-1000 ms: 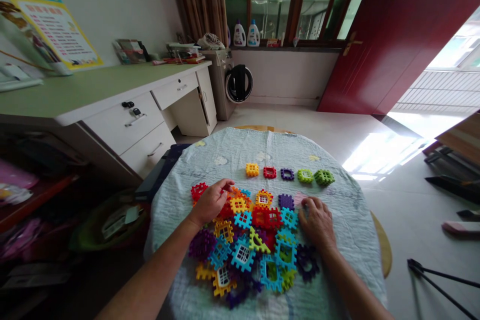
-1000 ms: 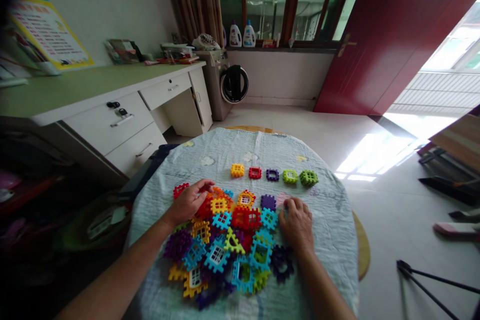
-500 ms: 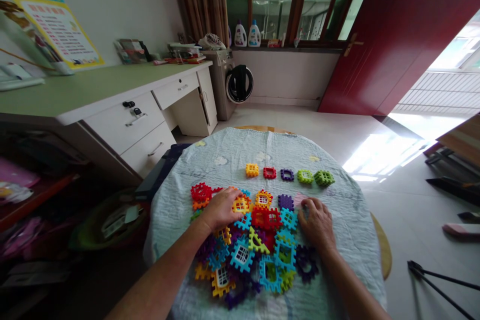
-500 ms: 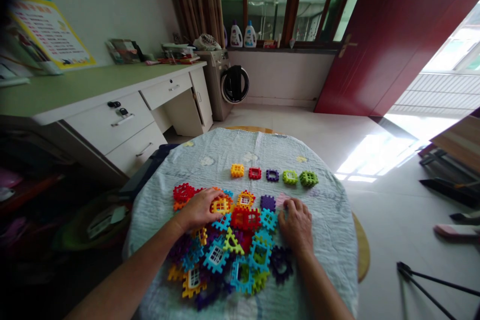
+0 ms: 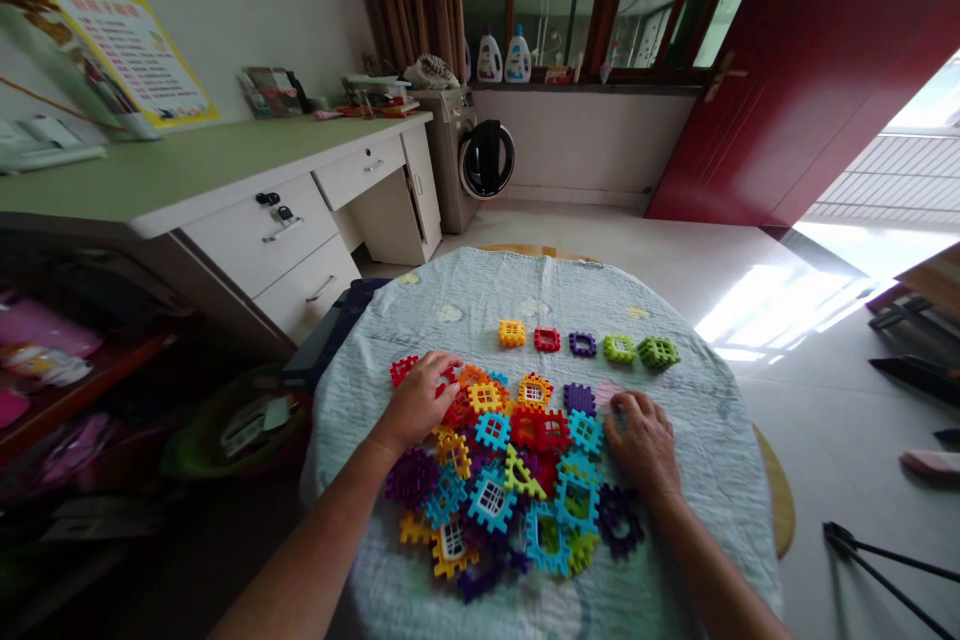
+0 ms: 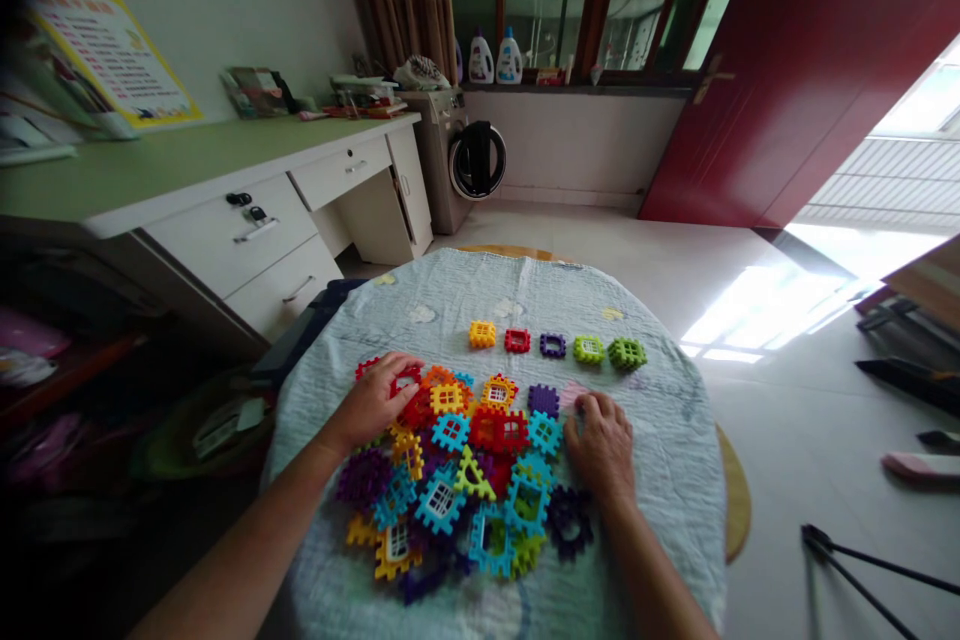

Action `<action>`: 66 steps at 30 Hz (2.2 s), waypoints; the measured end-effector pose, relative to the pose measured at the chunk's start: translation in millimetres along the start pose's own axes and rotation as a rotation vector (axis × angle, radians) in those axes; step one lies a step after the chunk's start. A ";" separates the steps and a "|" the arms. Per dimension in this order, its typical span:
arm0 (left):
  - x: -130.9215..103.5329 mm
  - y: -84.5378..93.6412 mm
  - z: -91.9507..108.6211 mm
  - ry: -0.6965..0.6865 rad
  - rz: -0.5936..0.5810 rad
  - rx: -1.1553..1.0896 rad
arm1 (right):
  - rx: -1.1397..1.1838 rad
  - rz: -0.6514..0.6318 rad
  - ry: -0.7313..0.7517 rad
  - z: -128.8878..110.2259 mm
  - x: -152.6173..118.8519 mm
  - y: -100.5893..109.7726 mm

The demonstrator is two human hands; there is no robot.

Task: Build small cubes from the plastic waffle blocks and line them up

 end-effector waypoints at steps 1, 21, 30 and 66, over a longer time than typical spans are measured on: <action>-5.5 4.0 -0.1 0.003 -0.023 -0.010 | -0.001 0.003 0.000 0.3 0.0 -0.2; -39.1 8.4 10.6 -0.034 0.054 0.254 | -0.012 -0.003 0.005 0.0 0.4 0.5; -32.9 5.5 -7.4 0.015 -0.124 0.220 | -0.013 -0.007 0.003 0.6 0.5 0.5; 31.1 -40.7 36.1 0.017 -0.356 0.574 | 0.026 0.002 -0.009 -1.4 0.3 2.0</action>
Point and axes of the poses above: each hand's wrist, its own x-axis towards the middle knuckle, its own y-axis out of the back of the hand, z = x × y, the point moved 2 cm from there along x, towards the middle knuckle, and after that the axes turned 1 degree about y, right-handed, at the moved point
